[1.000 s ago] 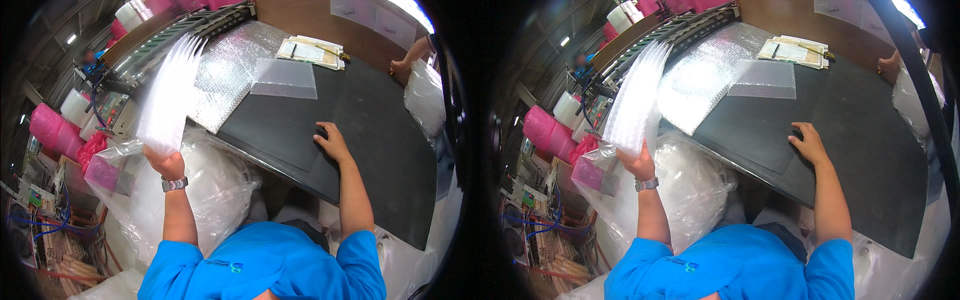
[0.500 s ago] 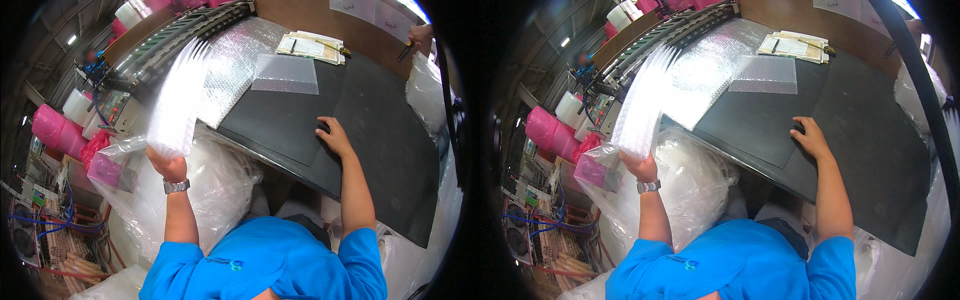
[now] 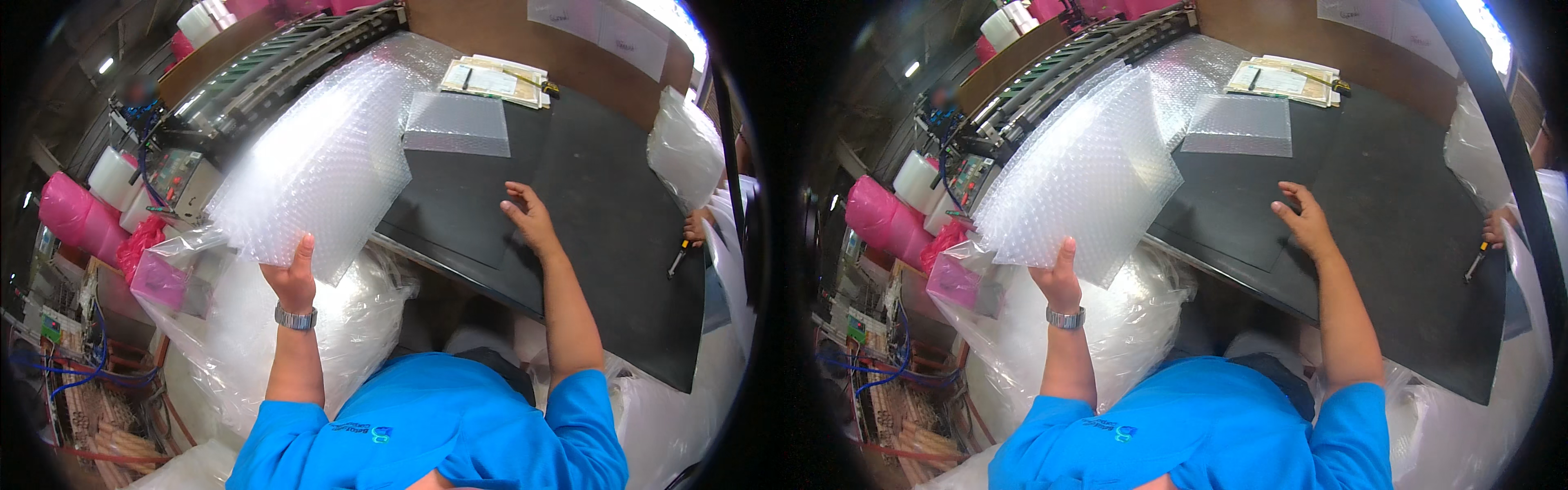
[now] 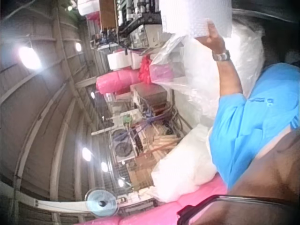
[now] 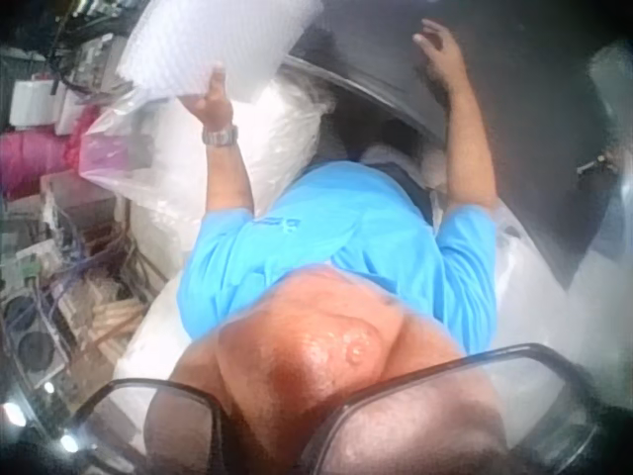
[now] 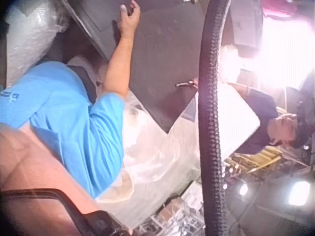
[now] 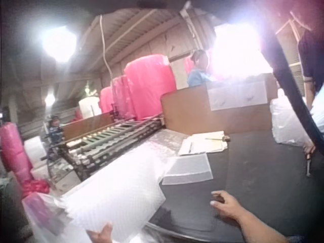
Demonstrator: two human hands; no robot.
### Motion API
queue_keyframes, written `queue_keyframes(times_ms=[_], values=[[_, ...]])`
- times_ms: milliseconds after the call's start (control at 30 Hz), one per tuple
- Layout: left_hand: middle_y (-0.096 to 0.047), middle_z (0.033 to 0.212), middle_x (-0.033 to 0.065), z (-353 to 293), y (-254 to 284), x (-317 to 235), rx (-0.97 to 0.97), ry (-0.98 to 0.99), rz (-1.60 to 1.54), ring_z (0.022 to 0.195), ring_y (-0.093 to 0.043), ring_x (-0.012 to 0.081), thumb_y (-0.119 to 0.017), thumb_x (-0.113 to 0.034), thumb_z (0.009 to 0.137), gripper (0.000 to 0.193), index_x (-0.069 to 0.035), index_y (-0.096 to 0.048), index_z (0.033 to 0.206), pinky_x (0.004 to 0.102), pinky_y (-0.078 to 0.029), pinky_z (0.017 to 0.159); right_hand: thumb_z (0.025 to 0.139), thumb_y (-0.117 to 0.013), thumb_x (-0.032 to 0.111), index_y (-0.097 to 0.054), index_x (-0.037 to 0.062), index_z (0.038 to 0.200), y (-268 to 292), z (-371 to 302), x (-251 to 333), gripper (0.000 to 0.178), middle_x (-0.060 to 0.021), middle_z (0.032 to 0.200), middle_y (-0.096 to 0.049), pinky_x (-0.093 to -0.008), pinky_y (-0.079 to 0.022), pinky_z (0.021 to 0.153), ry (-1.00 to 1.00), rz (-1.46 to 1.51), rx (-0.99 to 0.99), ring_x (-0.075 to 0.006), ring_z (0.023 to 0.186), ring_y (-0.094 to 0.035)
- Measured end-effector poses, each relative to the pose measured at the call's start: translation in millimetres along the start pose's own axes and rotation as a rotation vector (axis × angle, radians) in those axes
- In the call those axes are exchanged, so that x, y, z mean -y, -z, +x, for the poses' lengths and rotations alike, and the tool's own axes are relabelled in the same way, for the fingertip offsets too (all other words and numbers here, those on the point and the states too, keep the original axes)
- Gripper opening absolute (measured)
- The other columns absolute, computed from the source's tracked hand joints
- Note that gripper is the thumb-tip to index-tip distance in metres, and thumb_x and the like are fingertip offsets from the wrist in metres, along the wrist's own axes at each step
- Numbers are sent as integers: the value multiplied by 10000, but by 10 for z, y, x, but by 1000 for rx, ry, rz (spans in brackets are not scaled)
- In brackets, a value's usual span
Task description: The person stands at a table and repeatedly picks up stacks of bubble wrap, separates individual sheets, and places them into a neat pile. Another person is visible in the background performing a similar task.
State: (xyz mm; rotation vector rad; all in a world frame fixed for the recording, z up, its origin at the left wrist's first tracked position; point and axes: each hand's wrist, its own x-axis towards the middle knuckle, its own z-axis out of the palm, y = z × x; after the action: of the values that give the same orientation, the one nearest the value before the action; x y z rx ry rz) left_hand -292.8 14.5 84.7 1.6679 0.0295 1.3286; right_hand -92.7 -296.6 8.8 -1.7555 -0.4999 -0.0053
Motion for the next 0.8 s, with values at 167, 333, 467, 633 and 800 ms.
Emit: queue_keyframes(times_ms=[167,333,467,633,800], values=[[-597,845,57,-65,-98,-41,35,-12,-56,758,-543,156,-685,-48,734,224,-6,-571,922,286,-424,732,792,-640,236,-492,51,1167,-108,-119,186,444,-93,1161,-496,-329,-344,952,-44,142,57,-215,1131,-440],[-598,850,59,-107,-105,-96,79,2,-42,758,-545,150,-688,-44,730,232,-10,-568,926,279,-429,703,795,-641,227,-471,48,1193,-147,-133,436,468,-106,1182,-476,-312,-308,980,-3,257,61,-196,1169,-401],[-598,835,47,-118,-108,-122,105,-9,-68,732,-546,149,-691,-58,732,227,-16,-571,919,279,-433,682,782,-655,269,-399,54,1264,-151,-102,675,587,-122,1240,-430,-316,-262,1011,65,336,89,-210,1210,-355],[-556,1015,81,-170,-79,-98,295,320,-341,901,-521,167,-671,-152,769,427,-15,-476,1123,289,-424,772,691,-721,372,-310,40,1323,-139,-134,962,824,-144,1306,-371,-335,-218,1033,112,513,235,-244,1244,-309],[-441,1222,113,-322,-275,-109,212,581,-583,1088,-453,226,-588,-199,827,581,-46,-296,1306,350,-387,911,676,-734,356,-349,12,1281,-169,-304,991,795,-153,1219,-456,-326,-318,964,-88,514,360,-231,1142,-421]])
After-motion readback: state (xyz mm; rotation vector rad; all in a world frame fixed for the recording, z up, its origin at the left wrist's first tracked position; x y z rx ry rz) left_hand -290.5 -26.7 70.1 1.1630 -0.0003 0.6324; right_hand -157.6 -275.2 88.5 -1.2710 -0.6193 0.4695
